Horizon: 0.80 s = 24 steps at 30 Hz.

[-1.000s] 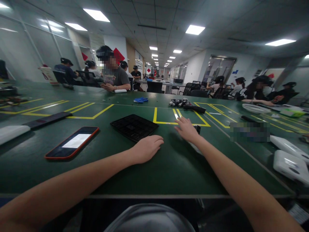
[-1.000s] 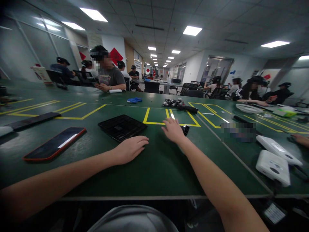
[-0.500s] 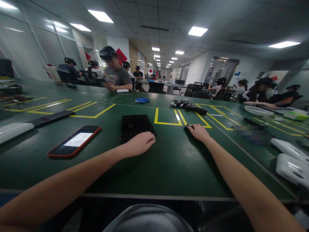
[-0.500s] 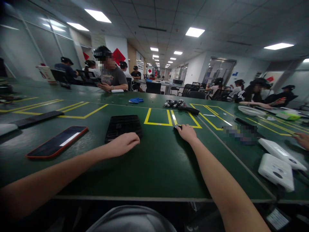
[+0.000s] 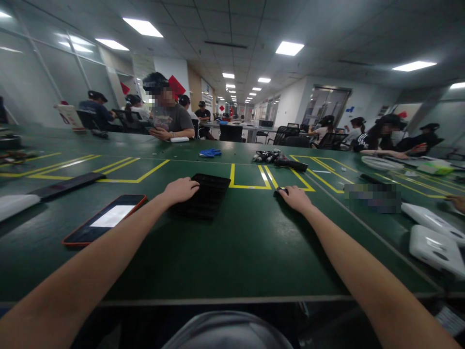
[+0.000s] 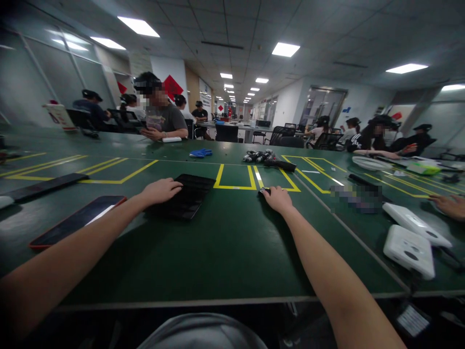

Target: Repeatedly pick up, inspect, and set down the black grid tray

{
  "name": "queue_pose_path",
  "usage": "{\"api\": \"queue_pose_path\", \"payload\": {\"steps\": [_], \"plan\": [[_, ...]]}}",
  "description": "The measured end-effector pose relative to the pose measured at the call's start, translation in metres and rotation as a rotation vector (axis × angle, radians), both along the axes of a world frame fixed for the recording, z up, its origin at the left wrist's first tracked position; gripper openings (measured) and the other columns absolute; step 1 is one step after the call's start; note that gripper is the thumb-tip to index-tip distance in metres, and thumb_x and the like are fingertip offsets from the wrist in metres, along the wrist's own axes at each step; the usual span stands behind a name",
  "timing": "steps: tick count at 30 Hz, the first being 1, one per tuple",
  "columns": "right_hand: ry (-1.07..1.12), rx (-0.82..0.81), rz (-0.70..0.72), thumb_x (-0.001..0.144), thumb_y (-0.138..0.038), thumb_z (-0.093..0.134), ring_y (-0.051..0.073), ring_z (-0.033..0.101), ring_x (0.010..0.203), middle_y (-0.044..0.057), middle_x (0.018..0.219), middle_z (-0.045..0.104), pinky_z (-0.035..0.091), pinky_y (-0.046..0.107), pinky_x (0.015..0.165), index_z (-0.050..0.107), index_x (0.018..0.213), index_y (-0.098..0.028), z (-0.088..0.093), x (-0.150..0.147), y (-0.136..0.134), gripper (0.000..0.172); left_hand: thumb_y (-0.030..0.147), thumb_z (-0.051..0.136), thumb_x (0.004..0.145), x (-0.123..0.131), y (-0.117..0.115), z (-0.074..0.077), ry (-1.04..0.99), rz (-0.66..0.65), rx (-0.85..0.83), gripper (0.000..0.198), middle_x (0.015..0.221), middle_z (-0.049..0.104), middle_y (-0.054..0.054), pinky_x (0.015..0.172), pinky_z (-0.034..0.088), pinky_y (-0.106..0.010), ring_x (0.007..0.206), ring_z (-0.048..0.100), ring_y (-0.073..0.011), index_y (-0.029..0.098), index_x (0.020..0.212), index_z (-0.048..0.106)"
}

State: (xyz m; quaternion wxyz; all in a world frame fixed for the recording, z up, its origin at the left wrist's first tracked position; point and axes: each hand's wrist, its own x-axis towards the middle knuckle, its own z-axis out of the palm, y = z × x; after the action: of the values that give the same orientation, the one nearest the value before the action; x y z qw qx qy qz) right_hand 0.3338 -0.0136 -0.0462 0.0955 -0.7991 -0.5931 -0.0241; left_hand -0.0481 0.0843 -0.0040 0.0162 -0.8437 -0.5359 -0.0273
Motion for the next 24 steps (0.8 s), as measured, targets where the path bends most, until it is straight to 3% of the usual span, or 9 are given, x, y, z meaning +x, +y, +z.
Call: {"api": "queue_pose_path", "payload": {"steps": [3,7,12,17,21,24], "plan": [[0.006,-0.019,0.014,0.088,-0.052,0.037,0.034,0.051,0.111,0.021,0.121,0.053,0.038,0.042,0.092,0.053,0.123,-0.009,0.002,0.0,-0.002,0.058,0.048,0.038,0.08,0.003,-0.009,0.008,0.135,-0.053,-0.061,0.057,0.119,0.058,-0.019,0.087,0.043,-0.035,0.104,0.058,-0.0279,0.012,0.119,0.058],[0.048,-0.002,0.1,0.083,-0.045,0.051,0.032,0.051,0.111,0.02,0.119,0.055,0.038,0.04,0.094,0.054,0.121,-0.009,0.003,-0.012,-0.004,0.053,0.048,0.048,0.074,0.011,-0.026,0.015,0.145,-0.099,-0.086,0.048,0.105,0.064,-0.018,0.077,0.044,-0.031,0.093,0.061,-0.0272,0.01,0.098,0.066],[0.301,0.111,0.401,0.077,-0.037,0.063,0.027,0.051,0.11,0.013,0.115,0.059,0.04,0.041,0.094,0.058,0.113,-0.014,-0.006,-0.06,-0.004,0.043,0.049,0.049,0.075,0.029,-0.044,0.0,-0.166,-0.049,-0.009,0.042,0.092,0.064,-0.013,0.065,0.042,-0.03,0.081,0.06,-0.024,0.013,0.089,0.062],[0.766,0.262,0.816,0.078,-0.037,0.062,0.022,0.057,0.103,0.007,0.113,0.061,0.045,0.041,0.091,0.056,0.112,-0.02,-0.022,-0.106,-0.005,0.039,0.047,0.05,0.075,0.052,-0.062,-0.019,-0.544,-0.187,-0.068,0.039,0.077,0.056,-0.005,0.057,0.039,-0.028,0.066,0.052,-0.0169,0.013,0.094,0.056],[0.759,0.31,0.898,0.077,-0.042,0.062,0.025,0.057,0.104,0.008,0.111,0.062,0.044,0.045,0.094,0.06,0.105,-0.019,-0.019,-0.114,-0.013,0.037,0.046,0.054,0.073,0.059,-0.076,-0.026,-0.716,-0.299,-0.217,0.042,0.067,0.047,0.002,0.053,0.037,-0.027,0.057,0.045,-0.0128,0.013,0.099,0.051],[0.667,0.298,0.989,0.079,-0.044,0.059,0.026,0.056,0.106,0.008,0.11,0.063,0.041,0.045,0.098,0.064,0.101,-0.019,-0.01,-0.112,-0.022,0.033,0.046,0.056,0.072,0.06,-0.083,-0.03,-0.768,-0.319,-0.235,0.043,0.066,0.045,0.004,0.054,0.036,-0.027,0.056,0.043,-0.0121,0.014,0.101,0.051]]}}
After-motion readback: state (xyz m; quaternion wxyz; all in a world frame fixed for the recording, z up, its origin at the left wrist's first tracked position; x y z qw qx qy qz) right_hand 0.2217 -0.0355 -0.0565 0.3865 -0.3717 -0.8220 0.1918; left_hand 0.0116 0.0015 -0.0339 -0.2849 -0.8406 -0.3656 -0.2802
